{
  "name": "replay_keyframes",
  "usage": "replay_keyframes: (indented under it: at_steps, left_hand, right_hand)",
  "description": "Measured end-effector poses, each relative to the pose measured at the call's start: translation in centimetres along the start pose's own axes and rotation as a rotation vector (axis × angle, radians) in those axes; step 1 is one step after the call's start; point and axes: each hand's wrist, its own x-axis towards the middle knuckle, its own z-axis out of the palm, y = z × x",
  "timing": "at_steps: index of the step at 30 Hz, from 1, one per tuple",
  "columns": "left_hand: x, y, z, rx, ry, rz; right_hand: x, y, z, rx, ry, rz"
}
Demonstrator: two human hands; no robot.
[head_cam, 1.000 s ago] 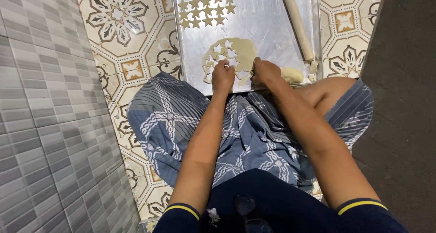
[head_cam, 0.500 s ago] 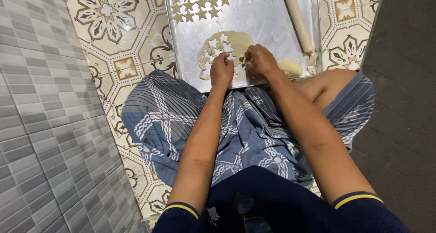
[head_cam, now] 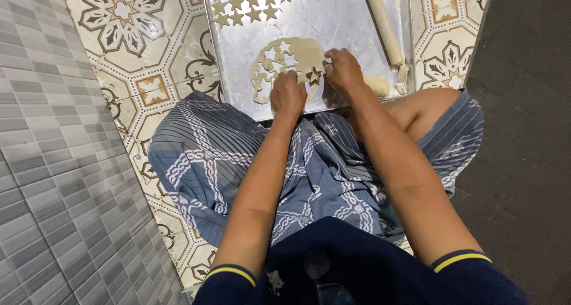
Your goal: Cutting star shapes from dough and placing them on a baking tray
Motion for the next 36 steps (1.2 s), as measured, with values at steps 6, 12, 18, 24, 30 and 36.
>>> replay_keyframes:
  at_steps: [6, 12, 18, 24, 30, 36]
  left_hand:
    - [-0.7, -1.5, -2.4, 0.109, 0.102, -0.302]
    - [-3.1, 1.2, -2.8, 0.152, 0.030, -0.093]
    - [-2.8, 0.3, 0.2, 0.227, -0.024, 0.017]
    - [-1.6, -2.3, 0.5, 0.276, 0.103, -0.048]
    - [-0.9, -3.1, -0.9, 0.145, 0.121, -0.093]
    - [-0.9, -2.2, -1.4, 0.104, 0.078, -0.113]
  right_hand:
    - [0.5, -3.5, -0.9, 0.138, 0.031, 0.028]
    - [1.8, -1.1, 2.4, 0.206, 0.047, 0.096]
    - [1.1, -2.9, 0.3, 0.207, 0.016, 0.192]
    - [-0.9, -3.6, -1.2, 0.173, -0.153, 0.234]
    - [-2.5, -6.0, -3.2, 0.030, -0.275, 0.072]
    - [-2.6, -6.7, -1.4, 0.234, -0.243, -0.274]
